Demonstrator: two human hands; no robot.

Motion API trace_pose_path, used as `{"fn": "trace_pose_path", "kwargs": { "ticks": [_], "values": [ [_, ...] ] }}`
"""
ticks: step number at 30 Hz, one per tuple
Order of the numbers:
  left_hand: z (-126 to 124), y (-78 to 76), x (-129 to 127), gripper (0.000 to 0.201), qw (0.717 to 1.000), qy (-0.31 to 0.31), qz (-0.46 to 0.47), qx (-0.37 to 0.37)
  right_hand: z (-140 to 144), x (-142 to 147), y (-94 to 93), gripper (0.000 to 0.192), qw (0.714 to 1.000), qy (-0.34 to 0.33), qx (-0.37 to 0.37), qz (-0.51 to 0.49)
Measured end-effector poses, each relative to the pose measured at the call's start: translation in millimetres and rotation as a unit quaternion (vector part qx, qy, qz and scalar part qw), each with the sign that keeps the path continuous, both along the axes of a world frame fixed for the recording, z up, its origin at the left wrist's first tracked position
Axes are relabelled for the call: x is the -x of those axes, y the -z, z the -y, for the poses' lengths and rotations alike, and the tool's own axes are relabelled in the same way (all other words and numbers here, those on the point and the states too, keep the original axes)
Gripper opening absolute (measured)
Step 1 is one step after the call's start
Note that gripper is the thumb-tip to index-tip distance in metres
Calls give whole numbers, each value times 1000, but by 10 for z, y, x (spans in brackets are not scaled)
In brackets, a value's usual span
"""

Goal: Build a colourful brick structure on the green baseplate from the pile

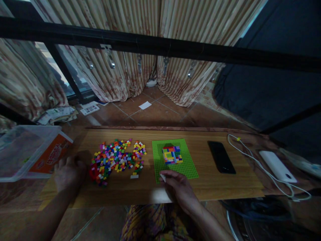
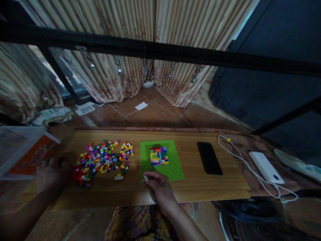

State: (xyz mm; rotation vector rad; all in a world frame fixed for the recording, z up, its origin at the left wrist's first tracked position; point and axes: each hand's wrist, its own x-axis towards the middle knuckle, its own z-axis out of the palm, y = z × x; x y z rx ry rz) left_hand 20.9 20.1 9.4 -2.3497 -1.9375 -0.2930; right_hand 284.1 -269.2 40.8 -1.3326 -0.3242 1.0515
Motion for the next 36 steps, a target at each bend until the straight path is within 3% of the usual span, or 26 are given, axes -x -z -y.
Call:
{"fn": "trace_pose_path", "kwargs": {
  "ticks": [4, 8, 15, 19, 25, 31, 36],
  "values": [
    [4, -1, -3, 46, 1000, 3, -16, 1, 54, -165, -44, 29, 998, 42, -18, -39],
    [10, -16, -7, 48, 1000, -8, -11, 18, 37, -226, -1, 28, 994, 60, -25, 86],
    [32, -76, -49, 47, 999, -24, -1, 38, 72, -315, 108, 41, 959, 32, -33, 279],
    [38, -74, -53, 46, 999, -21, 4, 32, 74, -360, 146, 42, 951, 37, -30, 306],
    [36, -74, -43, 44, 1000, -16, 8, 24, 145, -430, 221, 26, 932, 58, 2, 357],
    [27, -97, -53, 51, 998, -20, -33, 41, 210, -648, 230, 22, 896, 157, 32, 415],
    [5, -56, -23, 53, 999, -7, -34, 28, 139, -781, 203, 28, 888, 217, 48, 403]
  ]
}}
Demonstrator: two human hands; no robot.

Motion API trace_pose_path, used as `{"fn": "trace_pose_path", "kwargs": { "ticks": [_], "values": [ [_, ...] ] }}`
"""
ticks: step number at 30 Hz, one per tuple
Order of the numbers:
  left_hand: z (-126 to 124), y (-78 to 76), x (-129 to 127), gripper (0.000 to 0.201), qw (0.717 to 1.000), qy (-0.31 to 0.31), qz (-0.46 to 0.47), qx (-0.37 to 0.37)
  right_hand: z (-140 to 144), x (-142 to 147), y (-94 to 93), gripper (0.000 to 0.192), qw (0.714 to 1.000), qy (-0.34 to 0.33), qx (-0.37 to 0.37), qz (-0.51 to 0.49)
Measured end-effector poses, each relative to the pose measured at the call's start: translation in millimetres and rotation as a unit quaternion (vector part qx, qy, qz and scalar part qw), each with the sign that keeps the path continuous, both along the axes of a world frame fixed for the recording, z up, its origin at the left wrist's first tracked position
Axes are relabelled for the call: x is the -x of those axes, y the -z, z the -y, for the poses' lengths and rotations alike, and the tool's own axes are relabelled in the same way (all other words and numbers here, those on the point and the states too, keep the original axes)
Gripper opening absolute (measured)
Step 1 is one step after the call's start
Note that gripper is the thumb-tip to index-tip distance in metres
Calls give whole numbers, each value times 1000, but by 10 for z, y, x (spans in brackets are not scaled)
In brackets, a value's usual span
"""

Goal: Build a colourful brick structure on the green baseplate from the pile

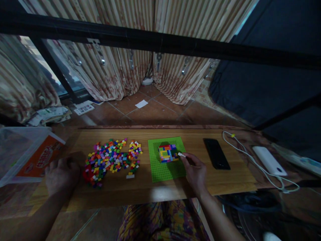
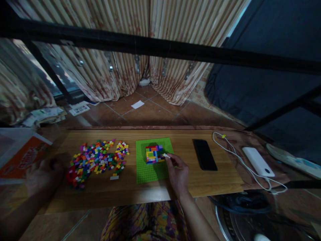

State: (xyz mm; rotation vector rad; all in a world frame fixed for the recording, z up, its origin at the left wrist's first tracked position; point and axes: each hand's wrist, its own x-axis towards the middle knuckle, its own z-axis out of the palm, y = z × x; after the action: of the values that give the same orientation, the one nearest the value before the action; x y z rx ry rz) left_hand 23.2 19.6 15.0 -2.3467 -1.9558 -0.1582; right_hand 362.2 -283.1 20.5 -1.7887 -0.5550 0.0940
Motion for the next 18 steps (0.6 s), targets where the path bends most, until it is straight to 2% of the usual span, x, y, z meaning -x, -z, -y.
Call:
{"fn": "trace_pose_path", "kwargs": {
  "ticks": [4, 9, 13, 18],
  "values": [
    [-12, 20, 6, 54, 1000, 4, 4, -4, -50, -63, -20, 28, 997, -23, 66, 42],
    [-7, 7, -8, 55, 1000, -6, 8, 0, -101, -182, -14, 27, 977, -69, 149, 137],
    [-4, 0, -7, 55, 1000, -11, 12, 3, -155, -267, -20, 26, 970, -94, 160, 157],
    [-8, 27, 10, 59, 1000, 10, 4, -7, -219, -344, -43, 17, 966, -151, 130, 167]
  ]
}}
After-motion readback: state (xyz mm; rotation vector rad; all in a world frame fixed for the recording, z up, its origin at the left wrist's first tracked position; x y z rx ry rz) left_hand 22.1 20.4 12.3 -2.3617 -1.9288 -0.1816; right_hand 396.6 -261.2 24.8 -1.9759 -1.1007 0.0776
